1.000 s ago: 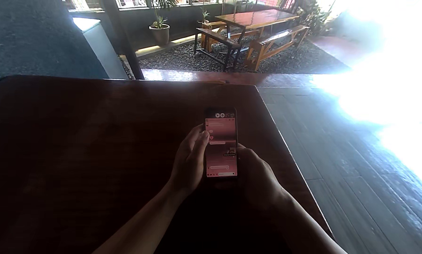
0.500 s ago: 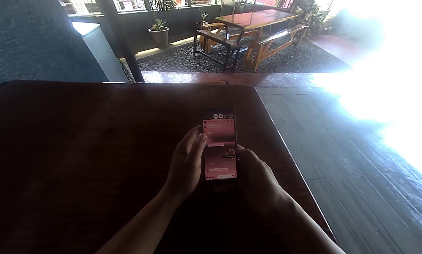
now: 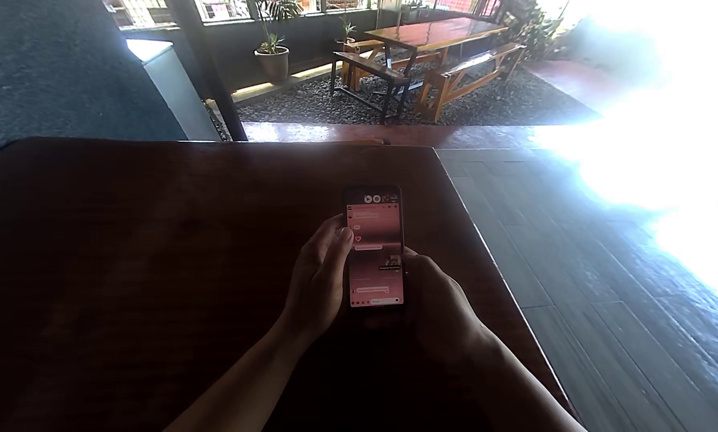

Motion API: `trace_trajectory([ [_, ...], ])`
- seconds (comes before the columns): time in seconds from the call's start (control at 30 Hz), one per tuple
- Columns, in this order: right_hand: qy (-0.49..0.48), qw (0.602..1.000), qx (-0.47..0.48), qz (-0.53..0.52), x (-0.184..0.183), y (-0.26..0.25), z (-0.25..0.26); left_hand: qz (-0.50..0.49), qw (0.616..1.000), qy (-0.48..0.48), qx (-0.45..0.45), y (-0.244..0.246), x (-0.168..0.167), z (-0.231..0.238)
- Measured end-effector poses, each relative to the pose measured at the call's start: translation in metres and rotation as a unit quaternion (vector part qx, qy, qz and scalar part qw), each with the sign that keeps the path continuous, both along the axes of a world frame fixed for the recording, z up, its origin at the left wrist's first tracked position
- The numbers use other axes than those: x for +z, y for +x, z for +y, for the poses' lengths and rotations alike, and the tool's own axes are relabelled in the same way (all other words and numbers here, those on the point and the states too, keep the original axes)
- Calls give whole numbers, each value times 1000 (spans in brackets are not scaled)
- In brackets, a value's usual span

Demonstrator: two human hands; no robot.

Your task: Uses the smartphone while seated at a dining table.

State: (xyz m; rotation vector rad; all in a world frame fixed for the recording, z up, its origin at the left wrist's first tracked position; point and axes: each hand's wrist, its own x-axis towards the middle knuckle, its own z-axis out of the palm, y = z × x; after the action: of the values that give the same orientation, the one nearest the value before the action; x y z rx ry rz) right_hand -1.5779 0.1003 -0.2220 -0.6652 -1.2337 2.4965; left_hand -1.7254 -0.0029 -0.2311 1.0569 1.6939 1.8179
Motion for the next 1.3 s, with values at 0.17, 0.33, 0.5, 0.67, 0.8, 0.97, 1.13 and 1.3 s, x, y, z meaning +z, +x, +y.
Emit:
trace_trajectory([
  [0.17, -4, 1000, -6, 3, -2, 0, 0, -4, 1000, 8, -6, 1, 1, 0],
  [0.33, 0, 1000, -2, 0, -2, 0, 0, -9, 1000, 2, -4, 2, 2, 0],
  [0.5, 3, 1000, -4, 2, -3, 0, 0, -12, 1000, 8, -7, 1, 0, -1],
  [0.67, -1, 1000, -4, -1, -2, 0, 0, -10, 1000, 6, -5, 1, 1, -1],
  [0.8, -5, 1000, -10, -12, 0, 0, 0, 0, 1000, 2, -3, 1, 0, -1],
  [0.97, 4, 1000, -8, -9, -1, 0, 0, -1, 1000, 5, -4, 0, -1, -1],
  [1.13, 1, 1000, -10, -11, -1, 0, 0, -3, 1000, 7, -6, 0, -1, -1],
  [1.3, 9, 1000, -11, -11, -1, -1, 1, -6, 1000, 3, -1, 0, -1, 0],
])
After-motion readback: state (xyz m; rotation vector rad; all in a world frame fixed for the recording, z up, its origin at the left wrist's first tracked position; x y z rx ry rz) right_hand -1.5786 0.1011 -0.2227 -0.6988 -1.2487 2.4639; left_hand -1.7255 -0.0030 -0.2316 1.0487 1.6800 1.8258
